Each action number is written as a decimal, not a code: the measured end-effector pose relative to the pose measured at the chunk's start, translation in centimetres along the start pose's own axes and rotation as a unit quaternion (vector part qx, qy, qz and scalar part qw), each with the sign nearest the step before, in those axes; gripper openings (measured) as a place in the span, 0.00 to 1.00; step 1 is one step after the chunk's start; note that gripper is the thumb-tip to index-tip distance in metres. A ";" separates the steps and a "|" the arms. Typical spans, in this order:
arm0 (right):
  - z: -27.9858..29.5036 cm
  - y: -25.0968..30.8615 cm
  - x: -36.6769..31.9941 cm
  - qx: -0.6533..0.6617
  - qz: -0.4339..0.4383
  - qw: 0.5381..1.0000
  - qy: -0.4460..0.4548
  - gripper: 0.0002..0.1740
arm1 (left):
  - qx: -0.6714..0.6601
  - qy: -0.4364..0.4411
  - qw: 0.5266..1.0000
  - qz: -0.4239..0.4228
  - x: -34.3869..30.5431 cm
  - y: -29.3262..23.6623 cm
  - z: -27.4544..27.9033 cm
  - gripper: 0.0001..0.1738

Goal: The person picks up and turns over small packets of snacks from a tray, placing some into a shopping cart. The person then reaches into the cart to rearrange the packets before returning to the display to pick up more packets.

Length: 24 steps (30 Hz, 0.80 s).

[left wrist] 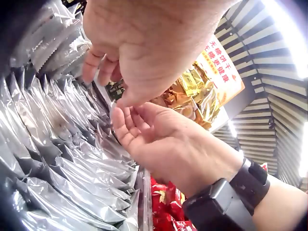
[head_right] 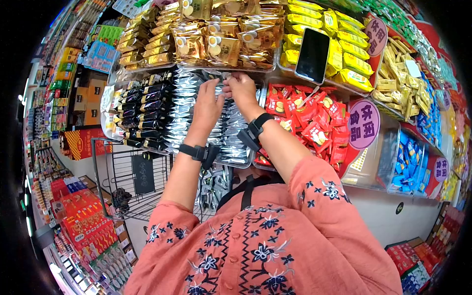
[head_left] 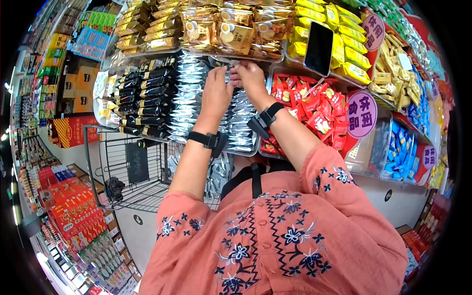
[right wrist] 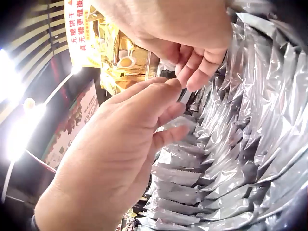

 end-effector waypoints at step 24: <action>0.2 -0.2 0.4 -0.079 0.023 0.996 -0.025 0.14 | -0.031 0.010 0.999 0.013 -0.5 0.6 -1.4 0.29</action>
Point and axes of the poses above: each hand's wrist, its own x-axis towards the middle knuckle, its own z-axis out of the back of the hand, y = z × x, the point moved 10 cm from there along x, towards the middle knuckle, and after that the axes turned 10 degrees about -z, right-handed, at the moved point
